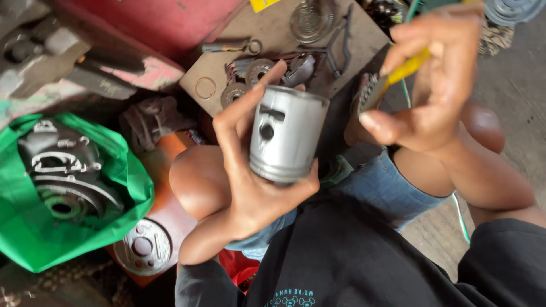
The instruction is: Cleaning carbon deposits from a motorcycle piston using a specialized scraping tool.
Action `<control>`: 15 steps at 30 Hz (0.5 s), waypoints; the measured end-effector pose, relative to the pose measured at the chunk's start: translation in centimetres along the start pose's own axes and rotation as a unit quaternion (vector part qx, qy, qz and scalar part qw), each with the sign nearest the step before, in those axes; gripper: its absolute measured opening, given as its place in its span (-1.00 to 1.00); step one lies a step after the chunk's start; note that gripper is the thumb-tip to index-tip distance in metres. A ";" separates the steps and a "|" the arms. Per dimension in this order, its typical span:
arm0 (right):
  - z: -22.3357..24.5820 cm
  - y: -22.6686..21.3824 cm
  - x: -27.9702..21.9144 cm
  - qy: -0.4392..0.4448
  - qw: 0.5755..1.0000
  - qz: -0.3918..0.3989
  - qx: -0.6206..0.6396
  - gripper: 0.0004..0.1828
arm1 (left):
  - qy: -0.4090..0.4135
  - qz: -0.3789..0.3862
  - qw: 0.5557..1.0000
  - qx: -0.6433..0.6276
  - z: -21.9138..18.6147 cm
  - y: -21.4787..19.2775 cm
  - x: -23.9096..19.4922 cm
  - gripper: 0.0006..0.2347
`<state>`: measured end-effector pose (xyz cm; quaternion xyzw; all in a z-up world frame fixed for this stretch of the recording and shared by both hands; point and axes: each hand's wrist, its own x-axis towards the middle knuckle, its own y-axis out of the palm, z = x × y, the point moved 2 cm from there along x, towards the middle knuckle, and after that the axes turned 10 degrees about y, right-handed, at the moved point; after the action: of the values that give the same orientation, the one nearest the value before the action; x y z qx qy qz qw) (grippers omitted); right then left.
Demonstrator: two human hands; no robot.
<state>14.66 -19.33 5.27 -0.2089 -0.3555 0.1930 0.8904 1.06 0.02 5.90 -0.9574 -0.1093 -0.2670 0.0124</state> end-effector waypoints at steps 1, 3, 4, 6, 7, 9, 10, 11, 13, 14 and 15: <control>0.2 -0.2 0.2 0.047 0.998 0.009 0.046 -0.23 | 0.005 -0.006 0.999 -0.052 -0.6 0.7 0.0 -0.23; -0.4 -0.4 0.2 0.099 0.992 0.008 0.084 -0.27 | 0.009 -0.001 0.994 -0.111 -1.7 1.9 0.0 -0.24; -1.2 -0.3 0.1 0.102 0.988 0.005 0.112 -0.30 | -0.001 0.072 0.987 -0.145 -2.2 2.6 0.0 -0.29; -1.9 -0.5 0.1 0.111 0.985 -0.009 0.130 -0.33 | -0.010 0.156 0.970 -0.187 -3.4 3.9 0.8 -0.34; -1.8 -0.6 0.0 0.121 0.982 0.000 0.147 -0.40 | -0.076 0.233 0.937 -0.250 -4.1 4.8 1.3 -0.29; -1.9 -0.7 0.1 0.136 0.979 -0.001 0.154 -0.46 | -0.141 0.317 0.883 -0.316 -5.0 6.6 1.6 -0.24; -2.0 -0.8 0.2 0.149 0.972 0.004 0.184 -0.61 | -0.175 0.324 0.855 -0.366 -5.3 7.5 1.4 -0.26; -2.2 -0.9 0.4 0.159 0.964 0.009 0.214 -0.75 | -0.207 0.328 0.824 -0.412 -5.7 8.4 1.2 -0.29; -2.3 -1.3 0.4 0.160 0.967 -0.005 0.199 -0.79 | -0.191 0.377 0.809 -0.408 -5.2 9.5 0.7 -0.30; -2.4 -1.5 0.6 0.158 0.969 -0.012 0.190 -0.82 | -0.174 0.418 0.798 -0.398 -5.0 9.9 0.6 -0.31; -2.5 -1.6 0.6 0.160 0.969 -0.017 0.188 -0.82 | -0.175 0.422 0.794 -0.400 -5.1 10.2 0.8 -0.31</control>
<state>17.15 -21.02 4.76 -0.0604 -0.1689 0.2052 0.9621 1.35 -10.22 11.00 -0.8583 0.4221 -0.0826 -0.2799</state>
